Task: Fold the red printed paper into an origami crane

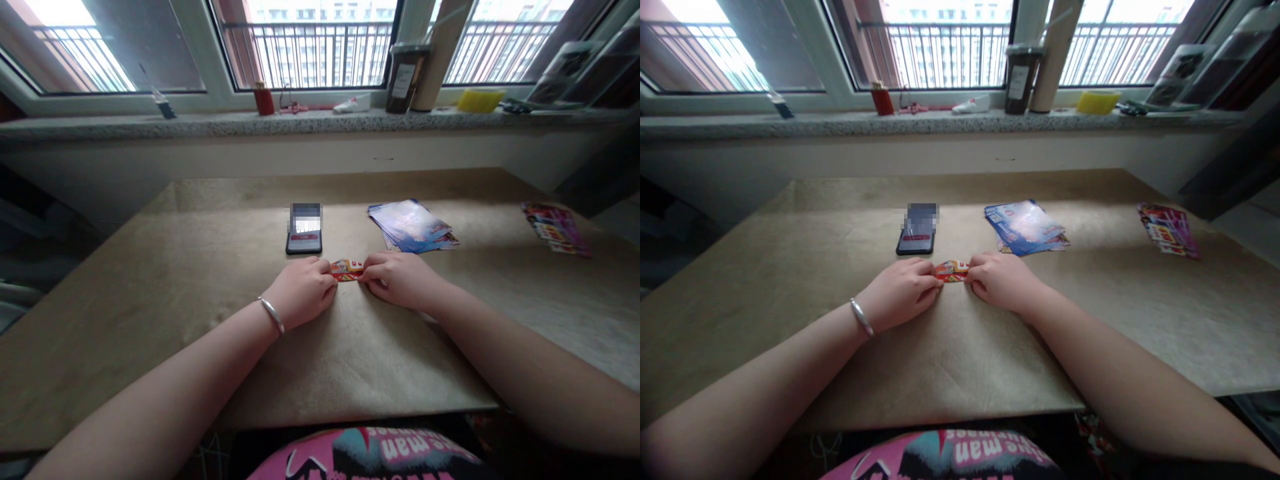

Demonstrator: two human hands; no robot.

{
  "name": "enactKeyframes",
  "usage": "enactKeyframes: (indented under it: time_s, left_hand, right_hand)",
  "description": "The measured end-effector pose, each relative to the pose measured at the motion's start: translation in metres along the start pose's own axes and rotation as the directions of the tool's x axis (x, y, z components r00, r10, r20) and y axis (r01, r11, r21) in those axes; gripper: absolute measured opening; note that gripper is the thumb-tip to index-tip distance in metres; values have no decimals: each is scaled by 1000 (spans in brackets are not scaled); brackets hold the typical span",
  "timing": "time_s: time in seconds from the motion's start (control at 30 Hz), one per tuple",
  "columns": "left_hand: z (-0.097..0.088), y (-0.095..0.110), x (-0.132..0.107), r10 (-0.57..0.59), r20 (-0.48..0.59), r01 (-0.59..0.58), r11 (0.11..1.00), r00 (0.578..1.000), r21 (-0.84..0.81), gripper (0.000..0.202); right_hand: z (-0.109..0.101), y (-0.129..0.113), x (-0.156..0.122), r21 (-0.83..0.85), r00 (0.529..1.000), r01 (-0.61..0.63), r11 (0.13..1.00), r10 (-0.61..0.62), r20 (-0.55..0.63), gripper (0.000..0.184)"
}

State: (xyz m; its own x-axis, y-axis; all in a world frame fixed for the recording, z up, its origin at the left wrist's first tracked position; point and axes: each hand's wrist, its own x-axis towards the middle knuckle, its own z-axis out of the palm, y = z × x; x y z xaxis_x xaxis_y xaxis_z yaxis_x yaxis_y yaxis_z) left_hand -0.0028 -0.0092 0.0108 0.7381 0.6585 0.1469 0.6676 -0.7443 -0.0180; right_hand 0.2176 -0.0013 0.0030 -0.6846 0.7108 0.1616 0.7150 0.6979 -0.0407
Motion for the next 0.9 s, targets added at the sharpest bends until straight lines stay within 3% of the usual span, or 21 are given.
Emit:
enactKeyframes:
  time_s: [0.23, 0.33, 0.53, 0.73, 0.9]
  left_hand:
    - [-7, -11, -3, -49, 62, 60, 982, 997, -179, 24]
    - [-13, -11, -5, -36, 102, 49, 990, 994, -133, 25]
    - [-16, -3, -6, -4, 77, 3, 1000, 997, 23, 24]
    - [-15, -3, -6, 42, 82, -48, 997, 996, 67, 23]
    - [-14, -3, -7, 18, 58, -21, 999, 998, 50, 23]
  right_hand:
    - [-7, 0, -2, 17, 1000, 8, 1000, -8, 20, 24]
    - [-11, -1, -3, 9, 999, 13, 1000, -14, 35, 25]
    - [-10, 1, -3, 41, 1000, -4, 999, 3, 14, 22]
    - [-9, 3, -2, 88, 999, -33, 996, 31, 22, 21]
    - [-12, -5, 0, 45, 998, -38, 998, 36, 52, 22]
